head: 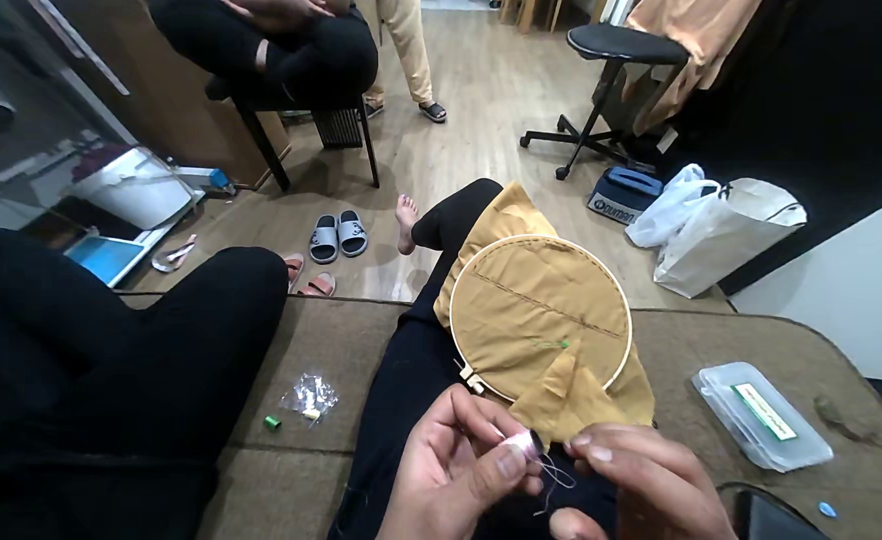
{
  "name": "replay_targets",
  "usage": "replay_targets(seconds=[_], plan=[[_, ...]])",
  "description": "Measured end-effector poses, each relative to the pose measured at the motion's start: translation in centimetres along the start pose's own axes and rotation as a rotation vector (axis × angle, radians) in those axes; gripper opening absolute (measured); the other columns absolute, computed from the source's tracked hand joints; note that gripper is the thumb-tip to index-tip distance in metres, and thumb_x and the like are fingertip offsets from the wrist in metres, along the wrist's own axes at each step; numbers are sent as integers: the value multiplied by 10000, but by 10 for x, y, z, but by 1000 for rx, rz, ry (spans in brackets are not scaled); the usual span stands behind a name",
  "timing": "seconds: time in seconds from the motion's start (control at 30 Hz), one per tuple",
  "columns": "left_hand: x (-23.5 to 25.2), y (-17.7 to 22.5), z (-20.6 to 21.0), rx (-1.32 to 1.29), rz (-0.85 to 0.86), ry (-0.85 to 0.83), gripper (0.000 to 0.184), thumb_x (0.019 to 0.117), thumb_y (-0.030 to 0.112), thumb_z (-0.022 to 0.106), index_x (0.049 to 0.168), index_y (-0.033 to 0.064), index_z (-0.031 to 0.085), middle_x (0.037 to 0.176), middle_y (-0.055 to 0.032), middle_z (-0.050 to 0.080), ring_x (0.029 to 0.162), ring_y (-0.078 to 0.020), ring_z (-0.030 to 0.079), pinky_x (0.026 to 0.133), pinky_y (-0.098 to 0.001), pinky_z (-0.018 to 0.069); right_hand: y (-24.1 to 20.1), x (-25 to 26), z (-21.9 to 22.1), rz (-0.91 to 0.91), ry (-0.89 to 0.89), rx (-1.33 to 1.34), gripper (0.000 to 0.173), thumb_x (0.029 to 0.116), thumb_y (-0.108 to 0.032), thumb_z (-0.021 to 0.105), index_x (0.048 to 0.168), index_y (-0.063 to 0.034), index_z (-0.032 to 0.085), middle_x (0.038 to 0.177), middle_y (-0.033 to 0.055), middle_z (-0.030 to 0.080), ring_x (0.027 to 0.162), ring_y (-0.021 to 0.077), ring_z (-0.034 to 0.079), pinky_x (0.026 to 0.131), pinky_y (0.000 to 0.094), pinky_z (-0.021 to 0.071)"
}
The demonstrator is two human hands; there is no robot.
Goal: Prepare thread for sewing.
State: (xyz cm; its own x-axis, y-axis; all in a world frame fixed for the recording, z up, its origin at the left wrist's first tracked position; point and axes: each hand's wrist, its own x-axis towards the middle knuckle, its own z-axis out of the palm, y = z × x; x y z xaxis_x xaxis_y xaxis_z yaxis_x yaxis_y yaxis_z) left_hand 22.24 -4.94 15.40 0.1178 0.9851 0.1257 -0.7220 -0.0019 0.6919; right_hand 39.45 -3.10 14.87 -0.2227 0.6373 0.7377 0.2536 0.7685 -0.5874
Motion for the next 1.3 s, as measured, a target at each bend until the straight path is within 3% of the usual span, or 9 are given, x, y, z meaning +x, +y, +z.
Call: replay_targets(seconds=[0.17, 0.3, 0.5, 0.7, 0.9, 1.03, 1.1, 1.2, 1.3], plan=[[0, -4, -3, 116, 43, -77, 223, 930, 81, 724, 1091, 128, 578, 1070, 0, 686, 924, -83, 701, 825, -276, 612, -1, 3, 0, -1, -16, -5, 105, 1018, -202, 645, 1023, -106, 602, 1024, -9, 635, 1028, 29, 635, 940, 171, 525], [1, -6, -7, 280, 37, -261, 329, 960, 85, 686, 1278, 43, 615, 1153, 32, 671, 965, -28, 652, 843, -236, 572, 1, 4, -5, -23, -22, -12, 66, 1017, -159, 634, 991, -109, 598, 1002, -5, 629, 1014, 39, 631, 942, 173, 518], [3, -6, -11, 301, 83, -246, 161, 975, 123, 679, 1133, 92, 671, 1082, 51, 674, 927, -5, 654, 808, -196, 576, 4, 3, -9, -44, -45, 38, 33, 1005, -142, 644, 999, -116, 625, 1027, -13, 635, 1034, 43, 625, 949, 178, 510], [4, -6, -15, 150, -21, -260, 146, 974, 181, 685, 1112, 131, 689, 1049, 40, 700, 914, -30, 675, 818, -224, 582, 3, 7, -9, 153, -178, 285, 251, 1072, -327, 529, 952, -110, 571, 942, 2, 589, 945, 19, 606, 862, 164, 503], [3, -10, -17, 139, 13, -269, 130, 984, 182, 667, 1094, 120, 699, 1031, 37, 695, 898, -23, 669, 800, -209, 576, 2, 8, -7, 210, -311, 379, 328, 1112, -306, 406, 906, -69, 503, 902, 55, 507, 914, 57, 536, 862, 167, 430], [2, -11, -14, 335, 152, -224, 120, 990, 193, 657, 1086, 127, 686, 1068, 64, 670, 980, 3, 643, 842, -179, 560, 0, 8, -7, 223, -313, 393, 341, 1116, -300, 385, 894, -62, 491, 883, 55, 484, 877, 47, 515, 827, 158, 418], [2, -10, -14, 430, 222, -208, 120, 995, 206, 650, 1073, 122, 686, 1067, 66, 663, 1007, 8, 637, 859, -167, 559, -1, 8, -8, 256, -280, 468, 322, 1113, -305, 406, 908, -78, 506, 892, 28, 491, 877, 21, 515, 821, 151, 419], [5, -9, -18, 440, 256, -178, 155, 1004, 212, 635, 1124, 129, 687, 1057, 52, 682, 955, -11, 663, 822, -188, 581, -2, 11, -12, 316, -108, 585, 205, 1074, -349, 517, 988, -194, 621, 903, -100, 590, 854, -37, 588, 776, 151, 499], [3, -4, -14, 353, 183, -156, 237, 990, 191, 650, 1221, 140, 658, 1067, 44, 716, 939, -42, 696, 825, -230, 602, 1, 14, -20, 247, -68, 365, 121, 1058, -322, 564, 1071, -223, 631, 983, -129, 633, 924, -54, 626, 801, 121, 529]])
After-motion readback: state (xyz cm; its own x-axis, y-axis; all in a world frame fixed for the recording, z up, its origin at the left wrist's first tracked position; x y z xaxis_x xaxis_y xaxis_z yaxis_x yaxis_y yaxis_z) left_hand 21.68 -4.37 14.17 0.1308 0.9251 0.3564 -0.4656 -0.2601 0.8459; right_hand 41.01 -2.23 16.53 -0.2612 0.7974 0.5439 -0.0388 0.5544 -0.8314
